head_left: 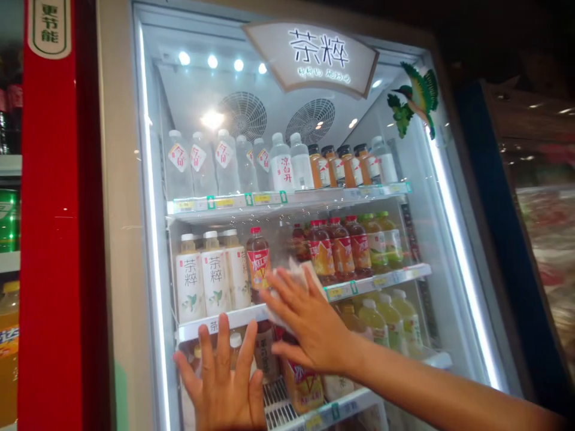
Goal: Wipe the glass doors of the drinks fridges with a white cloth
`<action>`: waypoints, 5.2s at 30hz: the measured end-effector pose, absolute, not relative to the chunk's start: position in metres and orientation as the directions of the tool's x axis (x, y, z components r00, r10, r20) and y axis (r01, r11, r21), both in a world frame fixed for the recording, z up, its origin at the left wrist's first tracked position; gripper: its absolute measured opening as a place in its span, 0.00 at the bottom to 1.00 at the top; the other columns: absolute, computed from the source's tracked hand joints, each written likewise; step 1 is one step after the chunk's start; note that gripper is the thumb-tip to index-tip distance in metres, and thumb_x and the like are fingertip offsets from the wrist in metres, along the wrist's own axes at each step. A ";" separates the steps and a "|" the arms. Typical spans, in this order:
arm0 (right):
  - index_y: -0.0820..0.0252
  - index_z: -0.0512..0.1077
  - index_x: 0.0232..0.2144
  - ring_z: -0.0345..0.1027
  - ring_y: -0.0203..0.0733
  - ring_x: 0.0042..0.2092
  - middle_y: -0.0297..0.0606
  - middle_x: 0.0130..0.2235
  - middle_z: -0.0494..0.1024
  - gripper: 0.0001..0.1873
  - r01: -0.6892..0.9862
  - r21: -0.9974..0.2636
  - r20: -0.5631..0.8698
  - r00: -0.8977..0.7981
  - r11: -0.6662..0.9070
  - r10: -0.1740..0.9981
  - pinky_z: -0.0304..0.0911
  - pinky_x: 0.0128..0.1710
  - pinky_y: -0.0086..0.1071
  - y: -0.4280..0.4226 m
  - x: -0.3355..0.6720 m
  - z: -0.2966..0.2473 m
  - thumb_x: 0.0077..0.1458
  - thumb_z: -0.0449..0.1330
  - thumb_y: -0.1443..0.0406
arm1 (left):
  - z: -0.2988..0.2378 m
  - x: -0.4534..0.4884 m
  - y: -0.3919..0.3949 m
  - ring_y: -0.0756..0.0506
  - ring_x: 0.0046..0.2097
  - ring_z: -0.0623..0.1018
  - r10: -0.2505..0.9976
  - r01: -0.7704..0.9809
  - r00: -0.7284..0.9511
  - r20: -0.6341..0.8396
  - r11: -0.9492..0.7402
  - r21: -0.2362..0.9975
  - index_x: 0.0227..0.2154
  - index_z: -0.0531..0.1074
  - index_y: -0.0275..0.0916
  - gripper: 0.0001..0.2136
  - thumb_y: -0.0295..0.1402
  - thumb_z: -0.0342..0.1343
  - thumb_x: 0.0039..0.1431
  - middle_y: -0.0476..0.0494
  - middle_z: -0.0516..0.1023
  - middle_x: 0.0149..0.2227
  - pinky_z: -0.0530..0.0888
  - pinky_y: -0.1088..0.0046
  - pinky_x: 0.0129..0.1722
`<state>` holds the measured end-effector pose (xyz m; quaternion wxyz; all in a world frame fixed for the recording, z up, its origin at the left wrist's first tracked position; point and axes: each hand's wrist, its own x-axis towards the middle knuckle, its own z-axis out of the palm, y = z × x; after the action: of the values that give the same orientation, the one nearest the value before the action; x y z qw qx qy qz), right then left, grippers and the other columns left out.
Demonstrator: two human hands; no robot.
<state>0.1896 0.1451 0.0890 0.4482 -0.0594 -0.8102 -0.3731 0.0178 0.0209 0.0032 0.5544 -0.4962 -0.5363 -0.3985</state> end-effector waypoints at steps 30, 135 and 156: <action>0.61 0.48 0.72 0.33 0.46 0.76 0.46 0.74 0.48 0.43 0.134 0.706 0.432 -0.860 0.695 -0.273 0.17 0.72 0.55 0.304 0.422 0.143 0.65 0.51 0.45 | 0.074 0.192 0.130 0.38 0.75 0.45 0.185 0.914 0.406 0.895 -0.058 -0.402 0.68 0.58 0.51 0.28 0.43 0.52 0.66 0.45 0.52 0.73 0.37 0.43 0.72; 0.48 0.34 0.74 0.26 0.55 0.75 0.38 0.76 0.37 0.39 0.633 -0.067 0.953 -0.189 0.771 0.237 0.31 0.71 0.68 0.319 0.457 -0.084 0.68 0.47 0.67 | -0.068 0.271 0.194 0.38 0.75 0.44 0.303 0.968 0.169 0.938 0.127 -0.215 0.70 0.53 0.50 0.35 0.39 0.58 0.62 0.44 0.49 0.73 0.37 0.42 0.73; 0.51 0.42 0.73 0.33 0.49 0.75 0.36 0.74 0.48 0.37 0.598 0.013 0.985 -0.145 0.801 0.093 0.26 0.73 0.58 0.284 0.407 -0.094 0.67 0.50 0.70 | -0.069 0.271 0.196 0.36 0.75 0.47 0.259 0.962 0.195 0.946 0.140 -0.236 0.69 0.56 0.49 0.32 0.38 0.58 0.62 0.43 0.52 0.73 0.40 0.41 0.73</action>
<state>0.4067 0.2838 -0.0942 0.6091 -0.2374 -0.7278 -0.2073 0.2711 0.1965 -0.0690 0.5275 -0.5649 -0.5401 -0.3330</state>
